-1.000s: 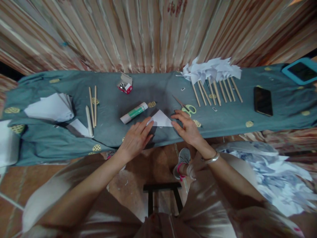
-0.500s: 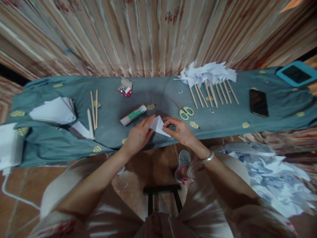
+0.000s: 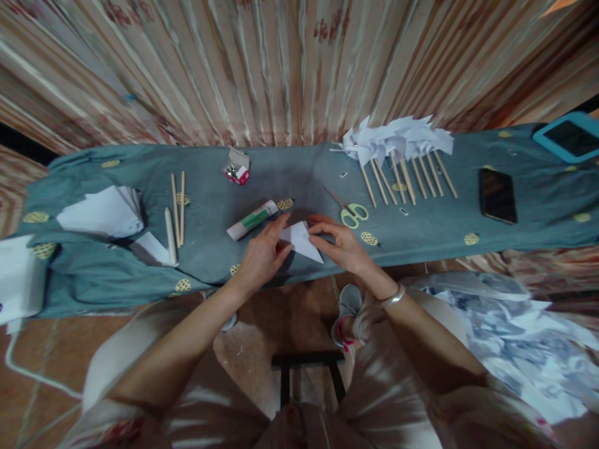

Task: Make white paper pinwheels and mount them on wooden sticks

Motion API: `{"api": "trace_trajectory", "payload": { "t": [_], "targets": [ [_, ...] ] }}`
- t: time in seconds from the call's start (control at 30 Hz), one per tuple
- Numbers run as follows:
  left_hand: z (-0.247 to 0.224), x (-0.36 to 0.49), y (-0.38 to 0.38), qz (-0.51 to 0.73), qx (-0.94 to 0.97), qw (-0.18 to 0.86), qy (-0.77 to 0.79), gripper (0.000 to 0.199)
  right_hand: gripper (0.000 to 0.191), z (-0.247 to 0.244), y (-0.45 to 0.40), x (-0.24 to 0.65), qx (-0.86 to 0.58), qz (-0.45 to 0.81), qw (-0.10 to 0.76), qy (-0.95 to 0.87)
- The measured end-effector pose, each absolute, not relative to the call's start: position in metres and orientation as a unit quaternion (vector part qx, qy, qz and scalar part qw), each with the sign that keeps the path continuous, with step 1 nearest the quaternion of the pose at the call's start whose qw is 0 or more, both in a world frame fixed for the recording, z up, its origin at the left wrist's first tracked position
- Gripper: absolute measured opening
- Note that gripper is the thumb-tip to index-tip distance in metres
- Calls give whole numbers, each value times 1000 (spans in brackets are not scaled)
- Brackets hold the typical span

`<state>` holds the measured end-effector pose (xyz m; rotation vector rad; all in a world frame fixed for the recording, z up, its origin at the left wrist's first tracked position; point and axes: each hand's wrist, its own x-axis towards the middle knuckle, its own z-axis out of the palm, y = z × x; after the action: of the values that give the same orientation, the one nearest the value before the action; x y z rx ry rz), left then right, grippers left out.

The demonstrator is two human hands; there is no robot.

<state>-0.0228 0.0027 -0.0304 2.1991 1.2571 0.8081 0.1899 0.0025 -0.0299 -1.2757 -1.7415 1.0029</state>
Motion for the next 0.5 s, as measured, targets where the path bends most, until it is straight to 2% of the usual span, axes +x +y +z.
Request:
{"api": "trace_trajectory", "payload": {
  "t": [0.2,0.5],
  "targets": [
    [-23,-21,1,337,799,251,430,47,21,-24,5,199,-453,487,345,-663],
    [-22,-25,3,318,847,181,387,21,27,-32,-3,211,-500,464,361,-636]
  ]
}}
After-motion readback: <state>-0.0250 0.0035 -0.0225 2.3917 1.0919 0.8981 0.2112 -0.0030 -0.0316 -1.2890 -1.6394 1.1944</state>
